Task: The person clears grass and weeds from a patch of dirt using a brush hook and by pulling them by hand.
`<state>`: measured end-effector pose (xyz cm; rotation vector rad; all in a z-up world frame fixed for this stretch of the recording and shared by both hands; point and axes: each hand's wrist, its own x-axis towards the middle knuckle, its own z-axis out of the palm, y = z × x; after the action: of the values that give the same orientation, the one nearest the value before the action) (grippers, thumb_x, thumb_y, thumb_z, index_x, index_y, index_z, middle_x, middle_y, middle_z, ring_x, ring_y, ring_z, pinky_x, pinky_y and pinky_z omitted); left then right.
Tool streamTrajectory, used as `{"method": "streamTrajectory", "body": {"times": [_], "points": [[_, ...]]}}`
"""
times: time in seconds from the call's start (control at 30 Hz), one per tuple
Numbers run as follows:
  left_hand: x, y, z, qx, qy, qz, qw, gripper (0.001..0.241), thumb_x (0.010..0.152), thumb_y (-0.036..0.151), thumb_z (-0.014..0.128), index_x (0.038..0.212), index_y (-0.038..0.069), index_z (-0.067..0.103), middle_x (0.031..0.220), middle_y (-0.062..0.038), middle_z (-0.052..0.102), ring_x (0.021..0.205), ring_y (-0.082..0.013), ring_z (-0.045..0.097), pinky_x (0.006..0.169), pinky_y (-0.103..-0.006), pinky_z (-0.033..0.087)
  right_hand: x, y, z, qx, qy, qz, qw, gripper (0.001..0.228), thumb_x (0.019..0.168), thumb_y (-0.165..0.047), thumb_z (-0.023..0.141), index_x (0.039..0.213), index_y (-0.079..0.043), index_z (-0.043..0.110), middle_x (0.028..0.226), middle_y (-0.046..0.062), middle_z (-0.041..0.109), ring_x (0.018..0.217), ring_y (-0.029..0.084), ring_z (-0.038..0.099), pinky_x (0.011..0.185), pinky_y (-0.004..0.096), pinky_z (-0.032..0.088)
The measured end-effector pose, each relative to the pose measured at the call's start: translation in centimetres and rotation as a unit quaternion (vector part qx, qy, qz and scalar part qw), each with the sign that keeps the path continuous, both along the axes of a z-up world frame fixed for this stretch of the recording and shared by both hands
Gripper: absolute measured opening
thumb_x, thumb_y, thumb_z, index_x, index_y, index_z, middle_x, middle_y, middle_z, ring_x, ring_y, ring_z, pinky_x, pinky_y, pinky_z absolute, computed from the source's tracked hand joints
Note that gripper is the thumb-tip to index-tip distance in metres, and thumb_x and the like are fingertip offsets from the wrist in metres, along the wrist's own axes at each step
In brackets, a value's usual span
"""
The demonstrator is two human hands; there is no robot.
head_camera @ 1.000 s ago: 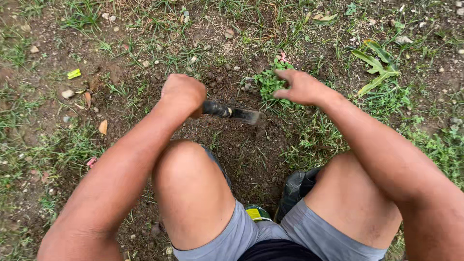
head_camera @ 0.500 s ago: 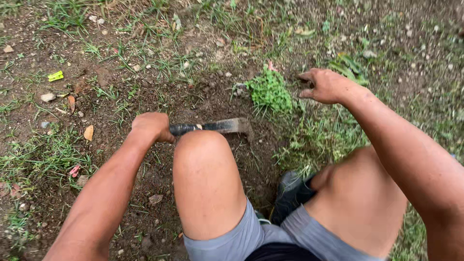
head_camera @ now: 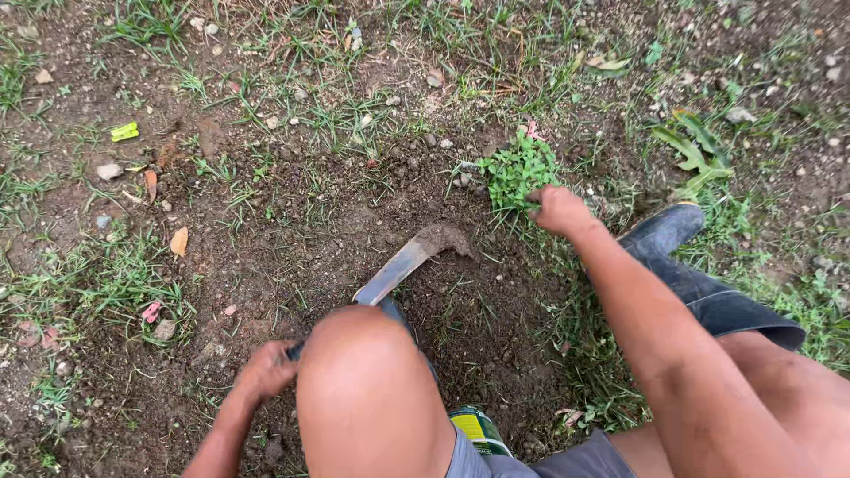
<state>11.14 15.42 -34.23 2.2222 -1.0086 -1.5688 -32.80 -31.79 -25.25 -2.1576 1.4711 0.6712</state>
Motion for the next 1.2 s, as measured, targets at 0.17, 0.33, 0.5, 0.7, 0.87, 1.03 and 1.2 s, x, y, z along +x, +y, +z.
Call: {"method": "streamTrajectory", "body": {"times": [0.17,0.33,0.5,0.7,0.87,1.03,1.2], "points": [[-2.5,1.6,0.9,0.072,-0.049,-0.023,0.996,0.076,0.072,0.043,0.081,0.133,0.001,0.064,0.072,-0.014,0.079,0.067,-0.0256,0.072,0.069,-0.0428,0.058,0.6,4.7,-12.3,-0.132,-0.130,-0.016,0.983,0.074,0.082,-0.033,0.075,0.148,-0.010,0.049,0.135,0.025,0.058,0.114,0.045,0.063,0.093,0.053,0.053],[-3.9,-5.3,2.9,0.116,-0.112,-0.086,0.983,0.054,0.074,0.054,0.080,0.104,0.009,0.079,0.072,-0.014,0.072,0.070,-0.0256,0.071,0.071,-0.0419,0.055,0.6,2.6,-17.6,-0.152,-0.126,-0.156,0.968,0.028,0.097,-0.033,0.068,0.112,-0.010,0.074,0.107,0.022,0.073,0.099,0.041,0.070,0.089,0.051,0.056],[-5.5,-9.6,3.1,0.084,-0.079,-0.086,0.990,0.052,0.077,0.055,0.078,0.094,0.006,0.075,0.070,-0.015,0.071,0.068,-0.0292,0.071,0.071,-0.0446,0.055,-1.8,-0.7,-16.6,-0.163,-0.213,-0.192,0.944,0.023,0.095,-0.025,0.066,0.102,-0.008,0.078,0.092,0.025,0.072,0.084,0.047,0.068,0.077,0.055,0.055],[-6.3,-9.9,1.6,0.059,-0.096,-0.087,0.990,0.053,0.075,0.054,0.081,0.106,0.011,0.076,0.073,-0.011,0.074,0.070,-0.0254,0.073,0.072,-0.0416,0.056,-2.4,-0.7,-13.4,-0.254,-0.274,-0.254,0.892,0.065,0.077,-0.028,0.080,0.130,0.003,0.057,0.119,0.028,0.066,0.105,0.044,0.065,0.088,0.051,0.053],[-8.2,-8.7,3.9,0.171,-0.032,0.054,0.983,0.037,0.082,0.035,0.083,0.107,0.009,0.076,0.080,-0.014,0.078,0.074,-0.0240,0.071,0.072,-0.0397,0.054,-1.8,-2.1,-15.6,-0.212,-0.255,-0.229,0.915,0.089,0.074,-0.037,0.086,0.145,0.001,0.047,0.128,0.030,0.061,0.109,0.046,0.062,0.091,0.052,0.050],[-7.5,-11.3,4.7,0.068,-0.062,-0.010,0.996,0.037,0.076,0.039,0.086,0.097,0.009,0.082,0.079,-0.010,0.084,0.076,-0.0197,0.078,0.076,-0.0348,0.055,-2.5,-6.8,-18.4,-0.174,-0.166,-0.158,0.958,0.042,0.084,-0.017,0.069,0.125,-0.009,0.071,0.114,0.024,0.072,0.099,0.044,0.069,0.089,0.052,0.056],[-7.1,-13.5,0.3,0.089,-0.182,-0.094,0.975,0.064,0.075,0.061,0.075,0.117,0.013,0.074,0.085,-0.017,0.075,0.081,-0.0290,0.073,0.077,-0.0415,0.056,-4.7,-6.3,-21.8,-0.196,-0.216,-0.187,0.938,0.034,0.082,-0.007,0.063,0.114,-0.004,0.073,0.102,0.027,0.072,0.094,0.046,0.069,0.086,0.053,0.056]]}}
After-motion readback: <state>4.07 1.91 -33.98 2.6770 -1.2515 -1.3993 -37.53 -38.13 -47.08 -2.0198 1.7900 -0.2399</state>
